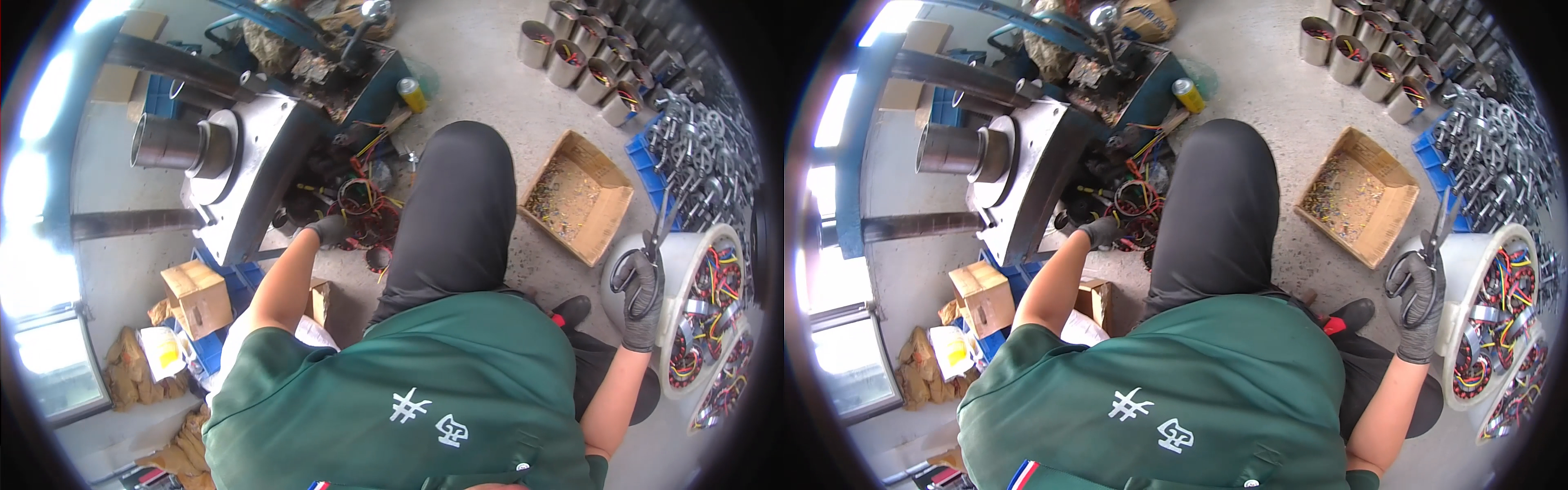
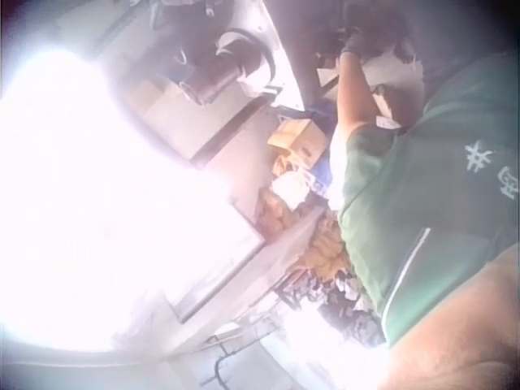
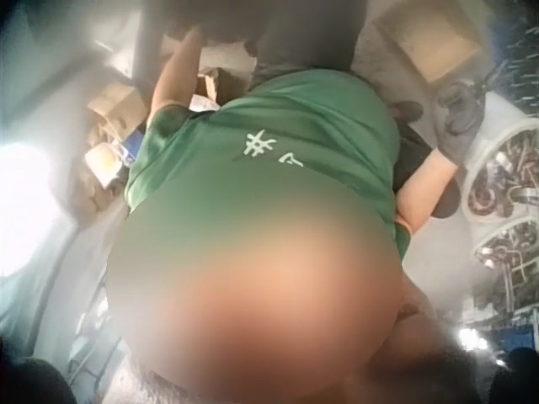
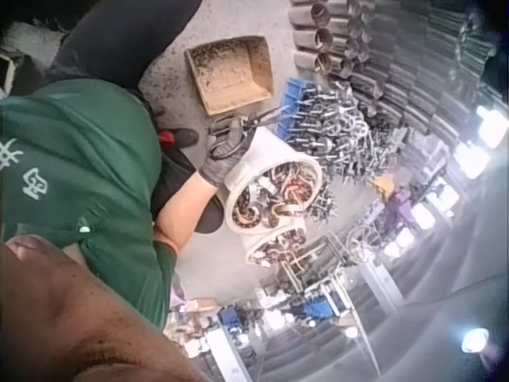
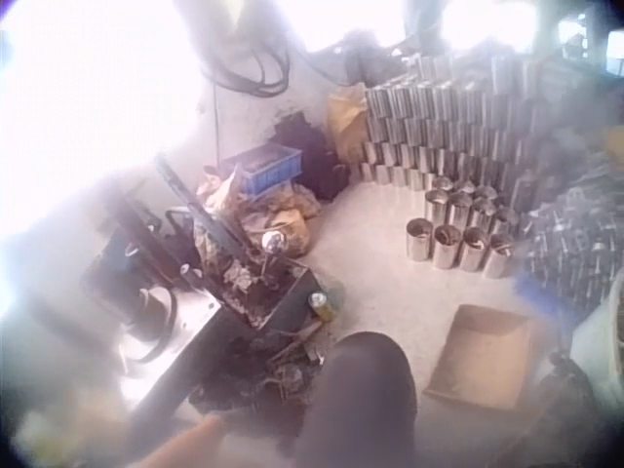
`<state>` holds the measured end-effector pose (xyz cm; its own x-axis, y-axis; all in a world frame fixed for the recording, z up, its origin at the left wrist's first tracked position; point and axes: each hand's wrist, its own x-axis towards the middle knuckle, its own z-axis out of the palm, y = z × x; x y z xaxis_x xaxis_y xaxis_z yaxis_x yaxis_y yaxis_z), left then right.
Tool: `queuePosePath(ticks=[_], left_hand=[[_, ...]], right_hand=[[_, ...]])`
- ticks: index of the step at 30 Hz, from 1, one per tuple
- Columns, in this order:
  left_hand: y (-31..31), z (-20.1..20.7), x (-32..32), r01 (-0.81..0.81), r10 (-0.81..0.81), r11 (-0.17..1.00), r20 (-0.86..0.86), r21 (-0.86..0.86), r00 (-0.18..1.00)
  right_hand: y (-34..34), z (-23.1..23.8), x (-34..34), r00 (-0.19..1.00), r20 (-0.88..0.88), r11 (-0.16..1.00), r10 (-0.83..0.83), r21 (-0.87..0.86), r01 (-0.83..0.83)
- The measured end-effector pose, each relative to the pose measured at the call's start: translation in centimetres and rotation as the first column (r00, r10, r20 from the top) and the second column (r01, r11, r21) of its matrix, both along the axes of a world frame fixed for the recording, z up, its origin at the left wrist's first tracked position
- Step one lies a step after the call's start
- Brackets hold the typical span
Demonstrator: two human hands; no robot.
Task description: The person uses scissors to strip insulation from the ends of colored wires attached to metal components and places the components into a box.
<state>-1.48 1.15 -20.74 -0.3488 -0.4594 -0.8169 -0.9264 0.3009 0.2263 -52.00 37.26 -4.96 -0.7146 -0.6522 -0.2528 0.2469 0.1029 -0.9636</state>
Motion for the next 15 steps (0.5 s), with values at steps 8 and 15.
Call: queuePosePath(ticks=[8, 15], left_hand=[[-4.7, -2.3, -3.0, -0.238, 0.139, 0.953, -0.425, -0.188, 0.894], [-8.2, 11.0, -23.4, -0.398, 0.178, 0.915, -0.955, 0.071, 0.239]], right_hand=[[2.6, 3.7, -0.7, 0.939, -0.296, 0.933, -0.173, 0.255, 0.252], [9.4, 9.2, -8.3, 0.924, -0.368, 0.953, -0.102, 0.232, 0.198]])
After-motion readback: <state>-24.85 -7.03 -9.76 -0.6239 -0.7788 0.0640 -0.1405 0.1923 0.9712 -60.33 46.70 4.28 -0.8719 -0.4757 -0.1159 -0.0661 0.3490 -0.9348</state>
